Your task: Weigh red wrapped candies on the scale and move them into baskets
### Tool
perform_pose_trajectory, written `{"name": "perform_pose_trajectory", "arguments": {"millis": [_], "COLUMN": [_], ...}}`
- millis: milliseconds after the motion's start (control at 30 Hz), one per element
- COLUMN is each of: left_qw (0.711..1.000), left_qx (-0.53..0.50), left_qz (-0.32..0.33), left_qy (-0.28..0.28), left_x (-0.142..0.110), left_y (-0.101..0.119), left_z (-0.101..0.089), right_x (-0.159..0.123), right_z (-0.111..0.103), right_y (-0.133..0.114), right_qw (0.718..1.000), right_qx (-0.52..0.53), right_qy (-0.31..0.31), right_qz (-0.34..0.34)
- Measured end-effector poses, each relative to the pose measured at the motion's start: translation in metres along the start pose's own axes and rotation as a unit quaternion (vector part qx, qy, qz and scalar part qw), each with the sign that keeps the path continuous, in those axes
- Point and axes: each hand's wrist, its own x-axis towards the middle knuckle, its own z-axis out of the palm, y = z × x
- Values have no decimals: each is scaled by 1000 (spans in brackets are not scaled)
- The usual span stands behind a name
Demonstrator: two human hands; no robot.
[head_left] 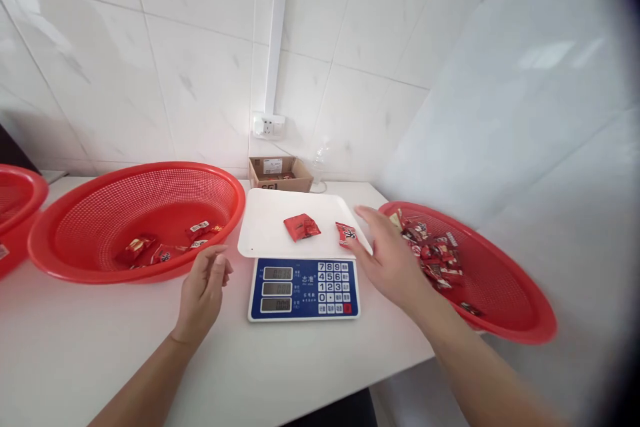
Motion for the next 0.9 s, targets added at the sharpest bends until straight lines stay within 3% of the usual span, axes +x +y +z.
{"name": "perform_pose_trajectory", "arguments": {"millis": [133, 200, 267, 400, 567, 767, 900], "left_qw": [1000, 1000, 1000, 1000, 1000, 1000, 1000], "left_qx": [-5, -4, -3, 1, 0, 10, 8], "left_qz": [0, -2, -6, -14, -17, -22, -21], "left_qy": [-4, -6, -7, -12, -16, -13, -17], "left_x": [0, -1, 0, 0, 0, -1, 0], "left_y": [0, 0, 0, 2, 4, 7, 8], "left_z": [1, 1, 1, 1, 0, 1, 1], "right_x": [16, 22, 27, 38, 54, 68, 81], "right_z": [13, 23, 33, 52, 63, 56, 52], "right_y": [-1, -8, -19, -29, -22, -25, -27], "right_qw": [984, 973, 969, 965, 976, 997, 991], "right_qx": [-63, -60, -84, -163, -110, 11, 35], "right_qy": [-140, -199, -217, -207, -174, -81, -117], "right_qz": [88, 97, 79, 3, -79, 7, 46]}}
